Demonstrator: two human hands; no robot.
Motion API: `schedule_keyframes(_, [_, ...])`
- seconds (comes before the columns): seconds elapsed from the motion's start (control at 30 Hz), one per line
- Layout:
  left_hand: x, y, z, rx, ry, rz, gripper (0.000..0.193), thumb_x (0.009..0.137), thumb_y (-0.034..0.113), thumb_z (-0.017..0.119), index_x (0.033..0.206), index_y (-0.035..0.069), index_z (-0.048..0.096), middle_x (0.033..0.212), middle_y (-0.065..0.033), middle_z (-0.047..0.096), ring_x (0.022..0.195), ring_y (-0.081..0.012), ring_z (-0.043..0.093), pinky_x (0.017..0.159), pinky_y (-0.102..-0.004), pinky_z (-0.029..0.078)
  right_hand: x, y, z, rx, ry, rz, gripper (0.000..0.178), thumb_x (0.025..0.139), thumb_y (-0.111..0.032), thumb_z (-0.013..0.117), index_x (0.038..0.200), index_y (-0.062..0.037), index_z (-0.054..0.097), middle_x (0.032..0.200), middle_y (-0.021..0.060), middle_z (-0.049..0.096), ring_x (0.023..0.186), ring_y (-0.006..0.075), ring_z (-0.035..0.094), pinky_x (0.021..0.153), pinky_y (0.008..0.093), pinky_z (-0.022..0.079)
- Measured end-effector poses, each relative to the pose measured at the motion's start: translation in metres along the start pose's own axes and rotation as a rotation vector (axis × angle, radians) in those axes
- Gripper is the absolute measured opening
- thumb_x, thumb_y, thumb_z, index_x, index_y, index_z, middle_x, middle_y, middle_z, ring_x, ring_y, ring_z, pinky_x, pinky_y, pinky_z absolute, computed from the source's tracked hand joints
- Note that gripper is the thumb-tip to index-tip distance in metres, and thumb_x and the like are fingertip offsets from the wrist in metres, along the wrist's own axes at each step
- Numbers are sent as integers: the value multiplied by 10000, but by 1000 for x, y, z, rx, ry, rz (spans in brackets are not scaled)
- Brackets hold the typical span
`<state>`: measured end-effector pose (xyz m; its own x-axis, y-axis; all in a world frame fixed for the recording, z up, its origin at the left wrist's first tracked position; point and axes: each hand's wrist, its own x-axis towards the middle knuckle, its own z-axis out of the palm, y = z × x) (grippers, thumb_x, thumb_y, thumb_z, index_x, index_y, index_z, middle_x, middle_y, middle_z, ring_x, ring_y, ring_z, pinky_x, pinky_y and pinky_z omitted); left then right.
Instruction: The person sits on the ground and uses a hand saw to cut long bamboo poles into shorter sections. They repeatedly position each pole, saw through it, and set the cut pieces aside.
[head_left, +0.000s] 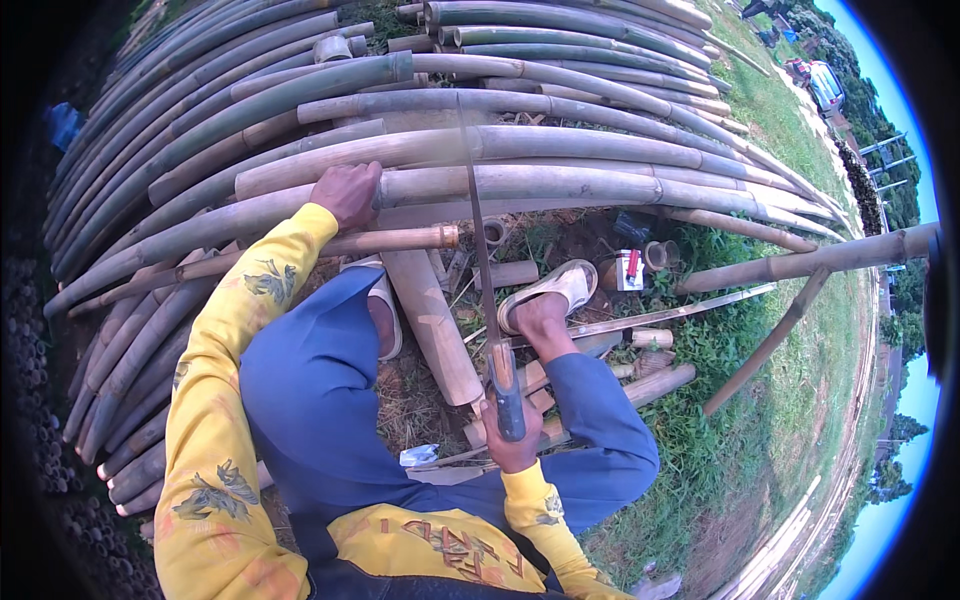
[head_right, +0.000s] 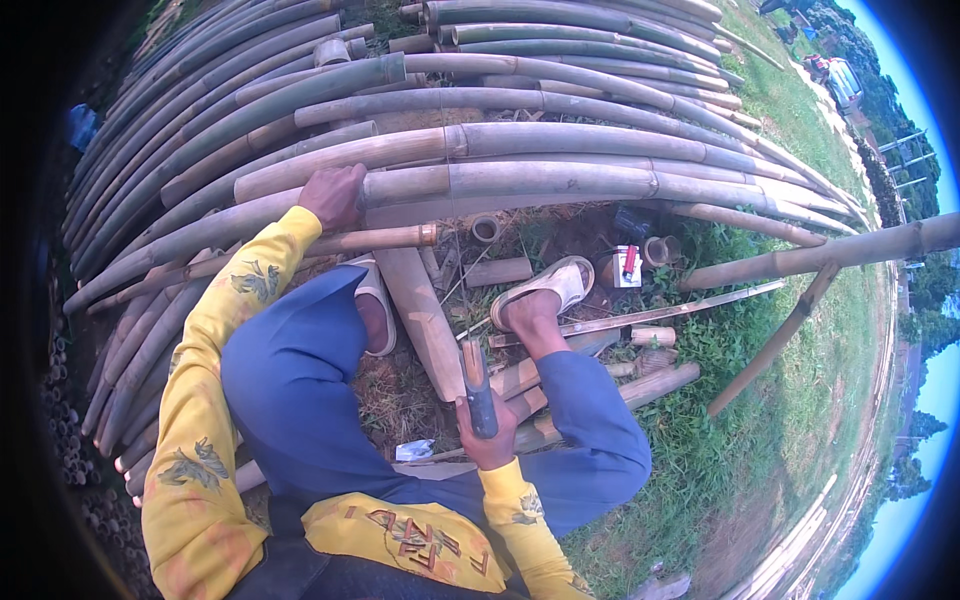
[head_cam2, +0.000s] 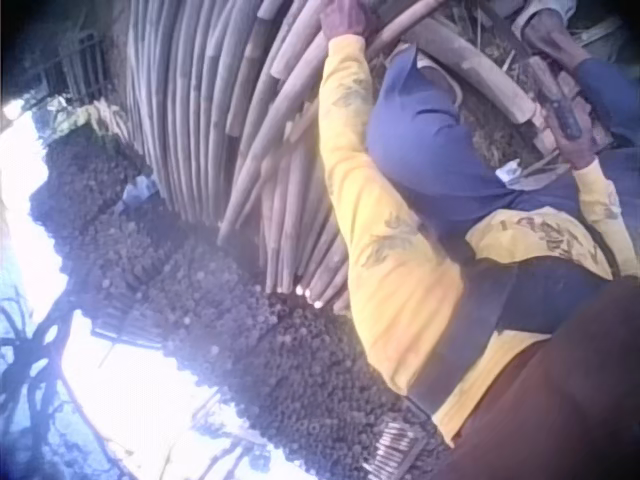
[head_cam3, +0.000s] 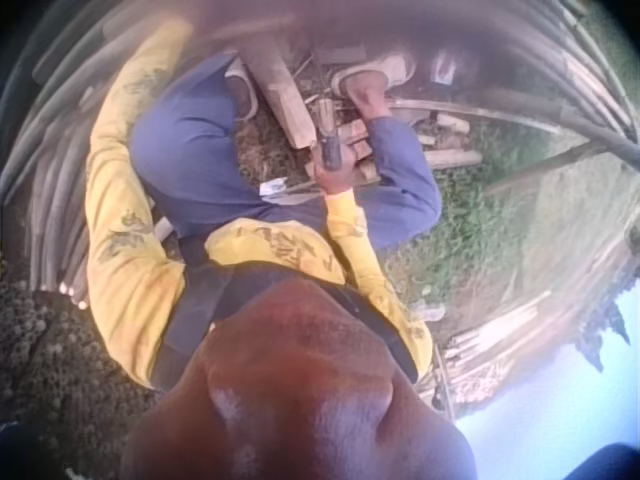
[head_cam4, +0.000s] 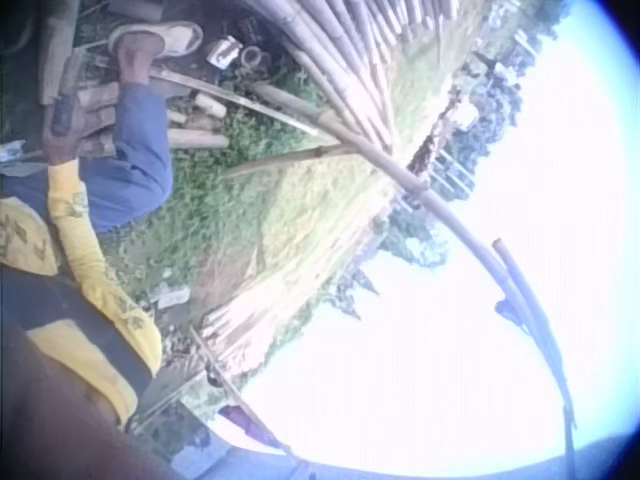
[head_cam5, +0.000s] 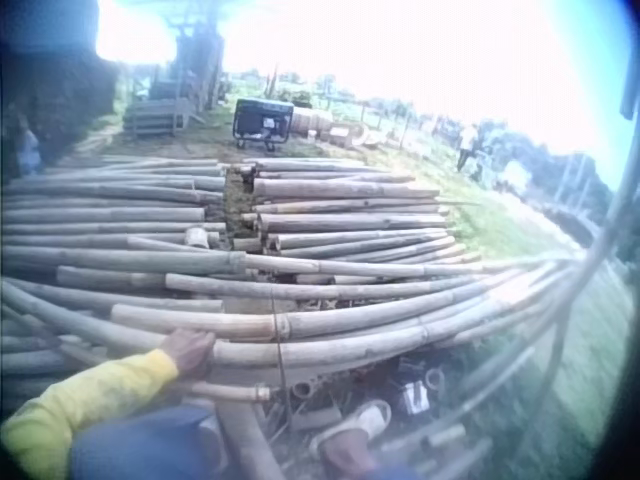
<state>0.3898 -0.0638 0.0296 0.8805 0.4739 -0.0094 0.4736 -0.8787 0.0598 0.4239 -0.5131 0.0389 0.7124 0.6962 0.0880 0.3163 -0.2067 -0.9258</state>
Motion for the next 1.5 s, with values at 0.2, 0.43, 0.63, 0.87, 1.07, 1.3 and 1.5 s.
schedule_keyframes(0.2, [0,15,-1,14,-9,10,457,734,240,826,1038,11,573,983,-229,728,947,-422,721,861,-504,572,73,21,13,25,2,-8,90,888,-25,729,950,18,680,733,100,674,622,175,644,621,321,503])
schedule_keyframes(0.43, [6,6,-39,-23,-68,23,525,703,309,834,1069,13,604,1002,-254,714,973,-443,694,860,-526,545,112,-7,16,82,158,-138,129,890,-53,753,909,9,641,691,70,597,599,129,580,577,297,459])
schedule_keyframes(0.63, [62,-11,-103,26,31,9,471,741,294,796,1085,41,598,1041,-233,718,990,-418,692,843,-524,541,172,-45,15,136,136,-166,109,908,-39,727,969,7,650,741,37,643,639,114,609,597,292,480])
schedule_keyframes(0.87, [72,-39,-87,27,6,79,717,741,560,845,1129,14,588,1012,-241,725,974,-427,699,841,-504,552,194,-25,48,151,139,-205,107,894,-30,718,962,2,642,719,59,634,615,127,585,598,302,484])
schedule_keyframes(1.07, [80,-47,-52,23,26,136,650,720,487,858,1078,30,565,1003,-245,718,977,-445,687,842,-530,537,171,-22,49,122,136,-179,102,903,-31,723,957,-4,641,738,57,637,654,100,571,621,293,482])
schedule_keyframes(1.3, [83,-47,-46,2,-62,142,654,736,483,848,1092,12,566,988,-259,713,971,-459,682,852,-534,537,39,-17,24,17,132,22,175,888,-24,738,1047,31,690,780,87,677,672,120,630,642,292,509])
schedule_keyframes(1.5, [83,-37,-44,-13,-96,97,699,738,505,854,1113,-16,576,990,-272,709,991,-466,677,871,-533,534,152,-38,40,93,117,-58,99,888,-9,726,916,4,631,710,33,601,615,106,546,591,296,455])
